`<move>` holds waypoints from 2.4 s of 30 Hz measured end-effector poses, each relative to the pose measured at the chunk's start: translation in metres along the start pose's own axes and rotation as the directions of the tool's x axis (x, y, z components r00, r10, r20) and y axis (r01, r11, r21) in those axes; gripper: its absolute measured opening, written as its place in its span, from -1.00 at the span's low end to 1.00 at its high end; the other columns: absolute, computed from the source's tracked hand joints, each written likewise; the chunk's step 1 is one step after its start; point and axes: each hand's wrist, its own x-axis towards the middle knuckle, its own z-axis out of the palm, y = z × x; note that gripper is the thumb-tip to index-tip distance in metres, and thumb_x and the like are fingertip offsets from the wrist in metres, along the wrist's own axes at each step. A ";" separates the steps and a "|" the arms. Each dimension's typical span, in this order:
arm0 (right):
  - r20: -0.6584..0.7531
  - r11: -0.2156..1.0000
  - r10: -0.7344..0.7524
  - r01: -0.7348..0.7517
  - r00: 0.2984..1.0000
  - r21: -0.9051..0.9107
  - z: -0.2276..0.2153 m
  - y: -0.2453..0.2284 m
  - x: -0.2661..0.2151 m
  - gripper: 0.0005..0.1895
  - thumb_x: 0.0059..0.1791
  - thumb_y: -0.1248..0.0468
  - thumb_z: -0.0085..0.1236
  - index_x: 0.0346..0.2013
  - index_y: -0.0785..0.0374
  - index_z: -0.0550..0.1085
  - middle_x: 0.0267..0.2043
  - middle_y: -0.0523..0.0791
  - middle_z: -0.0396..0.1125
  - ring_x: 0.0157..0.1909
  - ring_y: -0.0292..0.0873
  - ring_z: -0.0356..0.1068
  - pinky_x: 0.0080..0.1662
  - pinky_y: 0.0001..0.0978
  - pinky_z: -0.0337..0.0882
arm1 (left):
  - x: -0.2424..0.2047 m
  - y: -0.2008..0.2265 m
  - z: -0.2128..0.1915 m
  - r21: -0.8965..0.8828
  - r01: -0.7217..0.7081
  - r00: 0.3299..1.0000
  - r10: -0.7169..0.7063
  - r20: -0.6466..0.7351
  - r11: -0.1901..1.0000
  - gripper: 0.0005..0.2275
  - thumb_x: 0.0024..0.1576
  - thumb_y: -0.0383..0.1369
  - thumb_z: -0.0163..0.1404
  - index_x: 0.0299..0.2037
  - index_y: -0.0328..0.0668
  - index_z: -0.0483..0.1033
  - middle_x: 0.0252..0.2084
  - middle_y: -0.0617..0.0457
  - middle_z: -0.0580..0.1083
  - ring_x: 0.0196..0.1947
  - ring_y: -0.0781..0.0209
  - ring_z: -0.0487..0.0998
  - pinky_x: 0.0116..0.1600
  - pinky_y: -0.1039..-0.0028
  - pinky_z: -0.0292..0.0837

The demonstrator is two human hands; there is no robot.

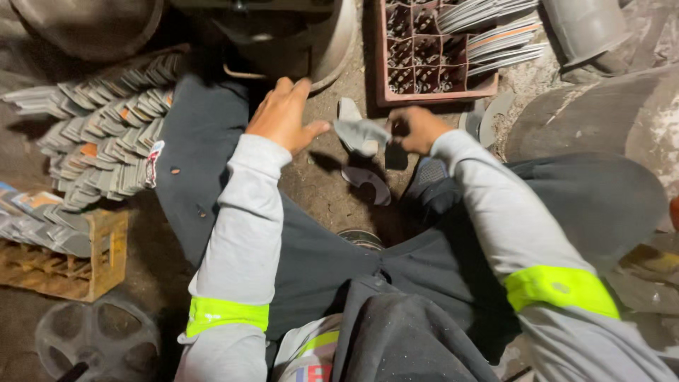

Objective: The person sits on the floor and repeatedly picks up small metal pieces from a crate, then grinds their edges against a bench grinder. After grinding, the person places the pieces back into the crate.

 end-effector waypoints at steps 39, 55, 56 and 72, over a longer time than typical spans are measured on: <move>-0.245 0.944 0.083 -0.155 0.966 -0.292 0.013 -0.027 0.046 -0.34 -0.38 0.32 0.45 0.02 0.22 0.54 0.16 0.19 0.28 0.19 0.27 0.31 0.20 -0.09 0.35 | 0.019 0.008 0.019 -0.087 0.045 0.989 -0.032 0.144 0.995 -0.32 -0.02 -0.17 0.29 0.30 -0.19 0.29 0.16 -0.30 0.38 0.24 -0.25 0.33 0.29 0.17 0.27; -0.586 0.897 0.074 0.204 0.807 0.393 -0.163 -0.138 0.014 -0.53 -0.04 0.43 0.17 0.17 0.27 0.38 0.13 -0.05 0.15 0.10 -0.10 0.29 0.14 -0.33 0.45 | 0.032 0.054 0.023 -0.923 0.179 0.905 0.311 0.290 0.341 -0.65 0.31 -0.37 0.02 0.23 -0.46 0.43 -0.02 -0.10 0.52 -0.09 0.17 0.57 0.01 0.39 0.56; -0.606 0.916 0.067 0.192 0.793 0.352 -0.160 -0.137 0.018 -0.53 -0.02 0.41 0.18 0.19 0.29 0.38 0.15 -0.03 0.21 0.14 -0.08 0.32 0.18 -0.31 0.41 | 0.036 0.058 0.023 -0.941 0.157 0.942 0.240 0.233 0.300 -0.64 0.28 -0.39 0.05 0.24 -0.45 0.43 -0.02 -0.06 0.49 -0.10 0.19 0.54 -0.01 0.38 0.55; -0.625 0.989 -0.055 0.127 0.778 0.072 -0.150 -0.119 0.080 -0.42 -0.16 0.47 -0.02 0.18 0.42 0.45 0.17 0.13 0.32 0.26 0.15 0.31 0.31 -0.15 0.29 | 0.086 0.053 0.032 -0.875 -0.141 0.990 0.092 -0.110 0.464 -0.59 0.28 -0.29 0.06 0.21 -0.50 0.43 0.04 -0.02 0.53 0.00 0.33 0.49 0.13 0.54 0.42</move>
